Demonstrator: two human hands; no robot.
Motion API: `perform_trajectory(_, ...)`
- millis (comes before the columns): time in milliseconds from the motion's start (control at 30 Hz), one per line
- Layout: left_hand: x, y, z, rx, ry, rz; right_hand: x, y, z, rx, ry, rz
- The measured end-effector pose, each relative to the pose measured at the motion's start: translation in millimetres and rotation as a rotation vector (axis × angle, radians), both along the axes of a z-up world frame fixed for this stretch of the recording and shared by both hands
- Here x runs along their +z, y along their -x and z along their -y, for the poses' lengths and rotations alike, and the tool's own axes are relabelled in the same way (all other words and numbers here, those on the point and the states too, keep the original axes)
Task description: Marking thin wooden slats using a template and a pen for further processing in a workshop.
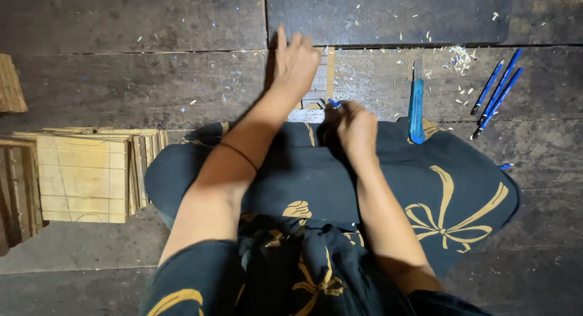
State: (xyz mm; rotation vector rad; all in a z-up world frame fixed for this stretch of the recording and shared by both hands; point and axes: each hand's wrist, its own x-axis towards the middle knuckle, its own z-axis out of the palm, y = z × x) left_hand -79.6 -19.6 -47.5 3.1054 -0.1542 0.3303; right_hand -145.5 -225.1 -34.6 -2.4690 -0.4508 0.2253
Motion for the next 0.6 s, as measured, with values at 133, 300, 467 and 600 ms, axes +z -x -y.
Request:
perform_trajectory(133,-6,21,13,-0.027,0.046,-0.304,3,-39,0,-0.222,-0.121,0.01)
perform_trajectory(300,-31,46,6,-0.055,0.123,-0.386,-4,-85,-30,-0.112,-0.148,0.094)
perform_trajectory(467,-74,40,7,0.032,0.172,-0.61,-33,-104,-62,0.035,-0.211,0.203)
perform_trajectory(600,-78,44,12,0.07,0.029,-0.594,-48,-98,-78,0.085,-0.203,0.246)
